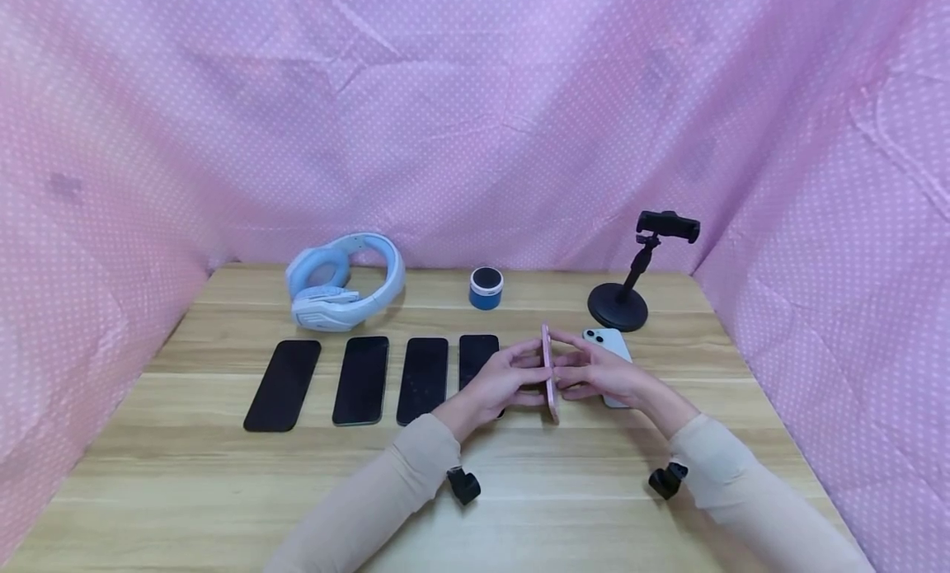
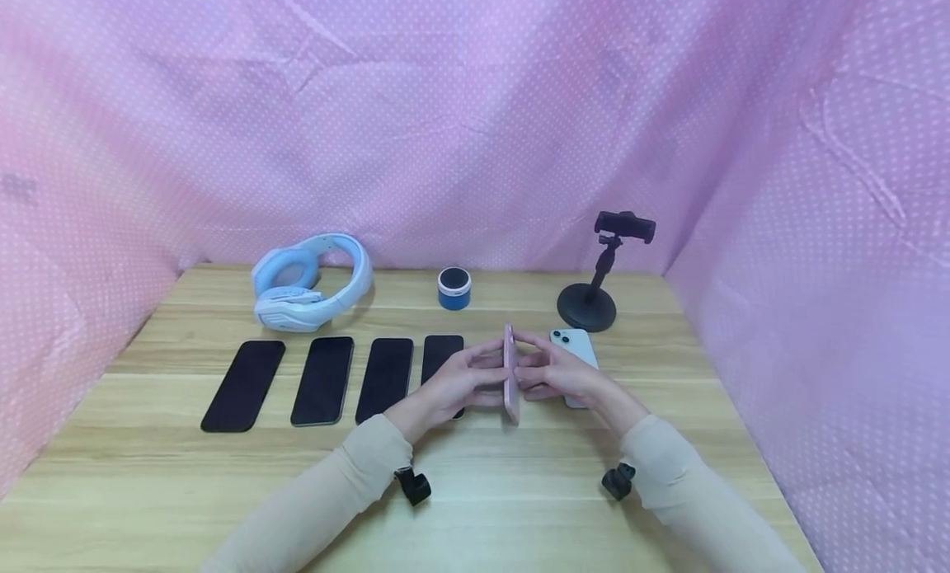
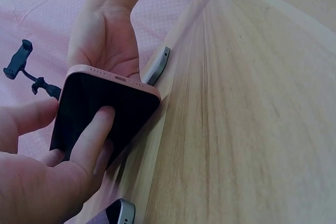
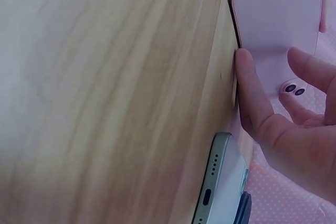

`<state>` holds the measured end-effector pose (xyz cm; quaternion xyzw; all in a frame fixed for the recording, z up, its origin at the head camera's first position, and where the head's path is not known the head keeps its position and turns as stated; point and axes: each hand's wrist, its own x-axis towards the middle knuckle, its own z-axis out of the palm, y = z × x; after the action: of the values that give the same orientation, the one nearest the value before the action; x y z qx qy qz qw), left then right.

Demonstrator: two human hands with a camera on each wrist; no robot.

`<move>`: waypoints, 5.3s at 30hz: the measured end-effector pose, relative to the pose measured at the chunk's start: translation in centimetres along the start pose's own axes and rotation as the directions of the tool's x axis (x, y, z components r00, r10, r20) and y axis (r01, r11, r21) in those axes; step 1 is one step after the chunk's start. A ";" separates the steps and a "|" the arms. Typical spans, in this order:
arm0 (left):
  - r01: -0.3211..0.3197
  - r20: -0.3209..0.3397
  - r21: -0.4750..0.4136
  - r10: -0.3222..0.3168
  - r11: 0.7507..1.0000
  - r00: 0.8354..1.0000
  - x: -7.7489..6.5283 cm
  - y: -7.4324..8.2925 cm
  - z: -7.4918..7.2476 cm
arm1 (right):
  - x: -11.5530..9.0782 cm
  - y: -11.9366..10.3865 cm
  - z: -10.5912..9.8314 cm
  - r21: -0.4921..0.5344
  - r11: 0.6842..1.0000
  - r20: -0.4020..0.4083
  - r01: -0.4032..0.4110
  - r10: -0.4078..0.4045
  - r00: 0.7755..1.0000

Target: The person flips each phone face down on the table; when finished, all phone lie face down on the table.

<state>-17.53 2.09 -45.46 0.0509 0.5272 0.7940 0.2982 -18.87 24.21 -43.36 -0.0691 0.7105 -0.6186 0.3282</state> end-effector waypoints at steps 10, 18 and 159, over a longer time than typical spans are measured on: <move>-0.041 -0.075 0.077 0.047 0.996 0.996 -0.4 0.2 -0.1 | 0.1 -0.2 0.0 -0.061 0.998 0.018 0.026 -0.025 1.000; -0.061 -0.106 0.118 0.074 0.991 0.992 -0.6 0.3 -0.2 | 0.0 -0.2 0.1 -0.091 0.995 0.000 0.035 -0.035 0.999; -0.065 -0.171 0.636 0.222 0.769 0.960 -6.9 3.0 -7.3 | 4.9 -2.4 7.5 -0.128 0.987 -0.106 0.098 -0.112 0.988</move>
<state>-15.99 -8.22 -44.47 0.0925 0.7864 0.5950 0.1379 -19.29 14.94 -43.21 -0.0913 0.7599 -0.5932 0.2495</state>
